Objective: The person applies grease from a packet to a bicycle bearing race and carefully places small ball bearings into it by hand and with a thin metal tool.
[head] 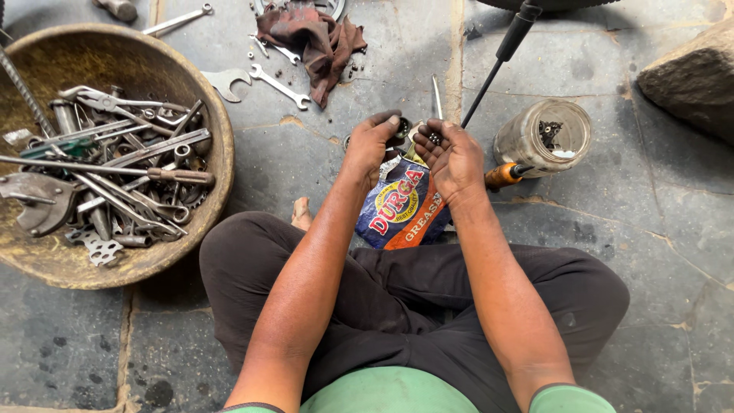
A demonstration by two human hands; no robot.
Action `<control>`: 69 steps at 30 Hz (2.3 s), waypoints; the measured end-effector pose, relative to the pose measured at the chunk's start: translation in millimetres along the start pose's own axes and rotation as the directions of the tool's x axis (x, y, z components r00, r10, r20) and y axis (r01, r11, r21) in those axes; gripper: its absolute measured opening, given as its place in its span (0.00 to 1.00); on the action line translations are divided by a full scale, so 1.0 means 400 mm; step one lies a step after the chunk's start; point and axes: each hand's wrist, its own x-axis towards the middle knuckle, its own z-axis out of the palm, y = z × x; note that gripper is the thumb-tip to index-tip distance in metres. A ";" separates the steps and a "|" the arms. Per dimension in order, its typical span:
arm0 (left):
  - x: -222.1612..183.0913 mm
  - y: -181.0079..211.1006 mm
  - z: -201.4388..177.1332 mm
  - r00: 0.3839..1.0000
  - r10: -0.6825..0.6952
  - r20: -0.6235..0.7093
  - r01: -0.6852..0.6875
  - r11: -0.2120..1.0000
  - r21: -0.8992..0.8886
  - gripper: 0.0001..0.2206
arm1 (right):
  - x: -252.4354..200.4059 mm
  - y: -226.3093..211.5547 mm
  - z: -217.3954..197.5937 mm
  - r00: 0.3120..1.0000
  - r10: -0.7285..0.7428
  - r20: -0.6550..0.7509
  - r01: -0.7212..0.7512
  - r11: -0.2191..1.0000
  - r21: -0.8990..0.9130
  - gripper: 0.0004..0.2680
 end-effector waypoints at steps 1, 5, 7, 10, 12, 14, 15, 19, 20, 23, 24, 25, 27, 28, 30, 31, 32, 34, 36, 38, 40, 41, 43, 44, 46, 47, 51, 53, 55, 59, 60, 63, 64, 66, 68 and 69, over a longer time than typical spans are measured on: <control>0.003 -0.009 -0.001 1.000 -0.014 -0.019 0.014 1.000 -0.027 0.15 | -0.001 0.004 0.002 1.000 -0.008 -0.003 0.008 1.000 0.004 0.11; 0.011 -0.033 -0.003 0.999 -0.035 0.013 0.036 0.993 -0.109 0.17 | -0.004 0.022 0.001 0.999 -0.041 -0.017 0.042 0.999 0.021 0.11; 0.013 -0.032 0.000 0.996 -0.047 0.079 0.057 0.990 -0.131 0.17 | -0.004 0.018 -0.004 0.997 -0.062 -0.034 0.063 0.998 0.027 0.11; 0.001 -0.018 0.004 0.983 -0.097 0.155 0.118 0.984 -0.135 0.16 | -0.004 -0.002 -0.010 0.994 -0.087 -0.066 0.089 0.995 0.035 0.11; -0.008 -0.010 0.010 0.975 -0.124 0.185 0.146 0.983 -0.110 0.15 | -0.007 -0.018 -0.012 0.992 -0.100 -0.081 0.104 0.993 0.049 0.12; -0.014 -0.008 0.019 0.981 -0.074 0.180 0.092 0.992 -0.089 0.13 | -0.011 -0.031 -0.010 0.993 -0.102 -0.063 0.107 0.991 0.079 0.13; -0.015 -0.008 0.024 0.983 -0.049 0.178 0.064 0.995 -0.078 0.13 | -0.012 -0.036 -0.009 0.993 -0.103 -0.054 0.108 0.990 0.094 0.13; -0.019 -0.009 0.048 0.965 0.208 0.162 -0.230 0.964 0.130 0.11 | -0.016 -0.035 0.004 0.996 -0.087 -0.023 0.090 0.973 0.214 0.18; -0.023 -0.007 0.053 0.961 0.227 0.155 -0.254 0.950 0.183 0.10 | -0.018 -0.032 0.007 0.997 -0.072 0.001 0.070 0.966 0.248 0.19; -0.042 0.001 0.070 0.953 0.285 0.105 -0.303 0.879 0.367 0.10 | -0.025 -0.017 0.017 0.997 -0.073 0.023 0.063 0.953 0.296 0.23; -0.049 0.003 0.076 0.948 0.306 0.084 -0.311 0.847 0.431 0.11 | -0.028 -0.010 0.022 0.997 -0.080 0.021 0.069 0.950 0.303 0.24; -0.053 0.007 0.081 0.943 0.318 0.095 -0.325 0.832 0.450 0.11 | -0.031 -0.002 0.027 0.996 -0.087 0.016 0.078 0.949 0.306 0.25; -0.059 0.010 0.089 0.933 0.339 0.119 -0.352 0.799 0.487 0.11 | -0.035 0.013 0.032 0.995 -0.103 0.006 0.097 0.946 0.309 0.26; -0.062 0.009 0.093 0.930 0.351 0.112 -0.357 0.782 0.510 0.11 | -0.036 0.019 0.032 0.994 -0.109 0.001 0.103 0.947 0.305 0.27; -0.067 0.005 0.095 0.921 0.376 0.099 -0.365 0.747 0.556 0.11 | -0.036 0.031 0.031 0.993 -0.120 -0.009 0.117 0.948 0.297 0.27; -0.065 0.003 0.094 0.923 0.369 0.106 -0.363 0.749 0.555 0.11 | -0.034 0.034 0.027 0.993 -0.120 -0.004 0.115 0.943 0.312 0.27; -0.061 0.000 0.091 0.925 0.362 0.114 -0.362 0.750 0.553 0.11 | -0.032 0.038 0.022 0.993 -0.121 0.002 0.114 0.938 0.327 0.26; -0.051 -0.007 0.082 0.937 0.323 0.133 -0.348 0.823 0.450 0.12 | -0.023 0.044 0.009 0.995 -0.103 -0.013 0.101 0.936 0.336 0.23; -0.039 -0.008 0.071 0.950 0.263 0.168 -0.297 0.926 0.232 0.11 | -0.005 0.046 -0.010 0.996 -0.063 -0.055 0.078 0.942 0.328 0.18; -0.037 -0.002 0.057 0.964 0.209 0.163 -0.242 0.945 0.220 0.12 | 0.009 0.050 -0.033 0.997 -0.069 -0.024 0.073 0.957 0.281 0.12; -0.040 0.006 0.054 0.972 0.168 0.162 -0.201 0.956 0.213 0.12 | 0.021 0.052 -0.048 0.998 -0.062 -0.011 0.063 0.966 0.251 0.11; -0.042 0.009 0.055 0.975 0.154 0.163 -0.187 0.959 0.211 0.12 | 0.025 0.051 -0.051 0.999 -0.053 -0.013 0.055 0.969 0.243 0.11; -0.046 0.014 0.057 0.975 0.140 0.173 -0.175 0.962 0.209 0.12 | 0.024 0.047 -0.048 0.998 -0.048 -0.037 0.055 0.976 0.211 0.10; -0.048 0.017 0.059 0.973 0.139 0.183 -0.177 0.962 0.209 0.12 | 0.022 0.045 -0.043 0.997 -0.053 -0.060 0.063 0.980 0.187 0.09; -0.054 0.020 0.064 0.972 0.129 0.195 -0.167 0.966 0.196 0.12 | 0.015 0.039 -0.030 0.994 -0.061 -0.091 0.075 0.986 0.152 0.08; -0.057 0.020 0.066 0.973 0.119 0.198 -0.156 0.971 0.183 0.12 | 0.011 0.036 -0.025 0.993 -0.064 -0.100 0.078 0.987 0.142 0.08; -0.057 0.018 0.068 0.971 0.126 0.205 -0.164 0.969 0.185 0.11 | 0.010 0.034 -0.025 0.992 -0.069 -0.109 0.082 0.990 0.116 0.07; -0.055 0.016 0.067 0.970 0.116 0.213 -0.154 0.974 0.169 0.11 | 0.020 0.037 -0.033 0.992 -0.068 -0.103 0.080 0.990 0.118 0.08; -0.055 0.015 0.068 0.970 0.112 0.217 -0.149 0.975 0.167 0.11 | 0.028 0.036 -0.043 0.994 -0.063 -0.094 0.074 0.990 0.121 0.08; -0.058 0.015 0.070 0.974 0.106 0.201 -0.143 0.972 0.184 0.12 | 0.027 0.033 -0.047 0.995 -0.081 -0.066 0.089 0.988 0.130 0.07; -0.058 0.017 0.070 0.976 0.104 0.193 -0.140 0.972 0.187 0.12 | 0.024 0.031 -0.044 0.994 -0.094 -0.057 0.101 0.986 0.134 0.07; -0.055 0.028 0.064 0.972 0.134 0.191 -0.172 0.965 0.199 0.13 | 0.007 0.021 -0.034 0.995 -0.103 -0.003 0.101 0.970 0.222 0.09; -0.056 0.029 0.063 0.979 0.107 0.174 -0.142 0.969 0.204 0.13 | 0.004 0.017 -0.030 0.995 -0.100 -0.012 0.100 0.970 0.220 0.10; -0.058 0.030 0.062 0.989 0.053 0.137 -0.081 0.974 0.213 0.14 | -0.001 0.009 -0.024 0.995 -0.092 -0.030 0.097 0.971 0.217 0.12; -0.057 0.025 0.061 0.993 0.038 0.112 -0.064 0.968 0.242 0.14 | -0.005 0.001 -0.018 0.996 -0.087 -0.025 0.091 0.966 0.242 0.14; -0.053 0.021 0.060 0.995 0.031 0.100 -0.055 0.965 0.256 0.14 | -0.008 -0.004 -0.015 0.996 -0.085 -0.023 0.088 0.963 0.254 0.15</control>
